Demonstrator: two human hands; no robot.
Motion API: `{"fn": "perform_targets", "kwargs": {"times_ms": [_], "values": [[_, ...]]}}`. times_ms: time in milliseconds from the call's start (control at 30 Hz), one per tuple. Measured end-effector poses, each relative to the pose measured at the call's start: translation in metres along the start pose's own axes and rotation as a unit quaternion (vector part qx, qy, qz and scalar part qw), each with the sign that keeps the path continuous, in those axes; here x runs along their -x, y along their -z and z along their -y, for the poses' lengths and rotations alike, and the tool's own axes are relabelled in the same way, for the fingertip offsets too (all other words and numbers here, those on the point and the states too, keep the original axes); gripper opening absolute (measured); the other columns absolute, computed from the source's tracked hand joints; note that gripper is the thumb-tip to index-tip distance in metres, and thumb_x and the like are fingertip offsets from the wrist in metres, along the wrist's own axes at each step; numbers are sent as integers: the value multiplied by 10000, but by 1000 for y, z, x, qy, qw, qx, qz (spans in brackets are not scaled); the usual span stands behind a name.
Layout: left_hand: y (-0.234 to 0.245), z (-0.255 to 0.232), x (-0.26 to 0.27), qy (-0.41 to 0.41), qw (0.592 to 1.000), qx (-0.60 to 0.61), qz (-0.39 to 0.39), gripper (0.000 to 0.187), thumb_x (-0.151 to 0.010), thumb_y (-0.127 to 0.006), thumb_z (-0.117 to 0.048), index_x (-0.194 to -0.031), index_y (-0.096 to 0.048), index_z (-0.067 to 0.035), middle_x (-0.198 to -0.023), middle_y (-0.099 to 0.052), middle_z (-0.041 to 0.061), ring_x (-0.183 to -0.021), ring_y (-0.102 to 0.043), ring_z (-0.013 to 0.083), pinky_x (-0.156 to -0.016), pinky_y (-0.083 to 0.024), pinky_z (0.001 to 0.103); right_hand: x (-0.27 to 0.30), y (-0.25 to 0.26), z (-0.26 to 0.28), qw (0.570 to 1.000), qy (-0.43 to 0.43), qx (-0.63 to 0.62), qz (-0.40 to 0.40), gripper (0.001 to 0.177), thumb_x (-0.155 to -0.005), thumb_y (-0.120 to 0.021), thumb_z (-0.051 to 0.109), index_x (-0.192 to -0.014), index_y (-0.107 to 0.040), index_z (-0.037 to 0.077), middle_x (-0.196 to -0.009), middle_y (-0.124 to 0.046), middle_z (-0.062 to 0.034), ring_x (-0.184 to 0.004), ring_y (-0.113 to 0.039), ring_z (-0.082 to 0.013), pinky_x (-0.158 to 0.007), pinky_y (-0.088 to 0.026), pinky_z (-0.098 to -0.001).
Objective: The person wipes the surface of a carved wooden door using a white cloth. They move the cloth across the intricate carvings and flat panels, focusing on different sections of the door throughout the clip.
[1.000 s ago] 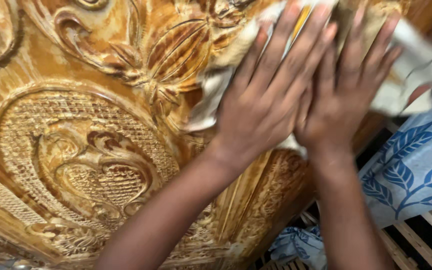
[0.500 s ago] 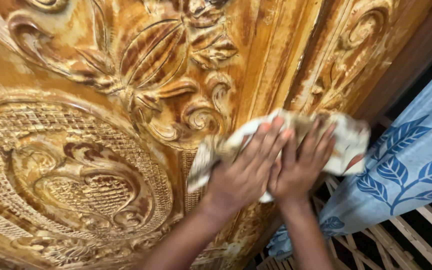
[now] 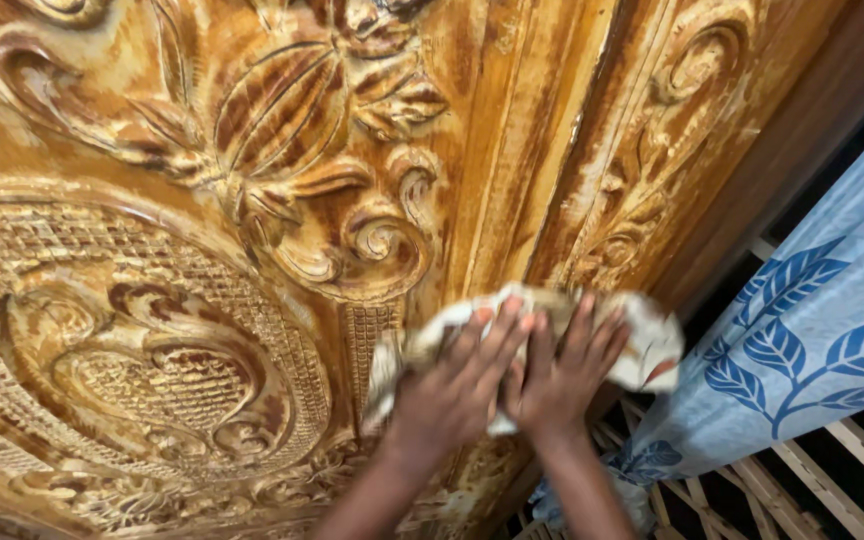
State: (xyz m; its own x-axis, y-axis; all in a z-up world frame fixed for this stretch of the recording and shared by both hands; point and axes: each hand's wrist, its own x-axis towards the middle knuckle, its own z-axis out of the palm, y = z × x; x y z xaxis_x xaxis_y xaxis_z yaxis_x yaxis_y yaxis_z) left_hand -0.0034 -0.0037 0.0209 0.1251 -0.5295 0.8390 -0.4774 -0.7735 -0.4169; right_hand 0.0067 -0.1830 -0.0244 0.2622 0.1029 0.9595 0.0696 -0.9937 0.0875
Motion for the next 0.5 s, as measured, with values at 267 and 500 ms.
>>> {"fn": "perform_targets", "kwargs": {"times_ms": [267,500], "values": [[51,61,-119,99,994,6,-42,526,-1182,-307,-260,-1691,-309,-128,-1735,-273,58,-1604,-231,308,-1304,-50,480,-179,51,-29,991,115,64,-39,596,-1146,-176,632,-1691,-134,393,-1782,-51,-35,-1620,-73,-407,-1306,-56,-640],[64,72,-130,151,987,22,-41,525,-1176,-268,-228,-1693,-319,-151,-1733,-264,68,-1606,-243,319,-1306,-61,502,-235,61,-33,980,153,54,-117,566,-1040,-266,679,-1562,-377,493,-1665,-107,34,-1592,-48,-402,-1292,-72,-649]]}}
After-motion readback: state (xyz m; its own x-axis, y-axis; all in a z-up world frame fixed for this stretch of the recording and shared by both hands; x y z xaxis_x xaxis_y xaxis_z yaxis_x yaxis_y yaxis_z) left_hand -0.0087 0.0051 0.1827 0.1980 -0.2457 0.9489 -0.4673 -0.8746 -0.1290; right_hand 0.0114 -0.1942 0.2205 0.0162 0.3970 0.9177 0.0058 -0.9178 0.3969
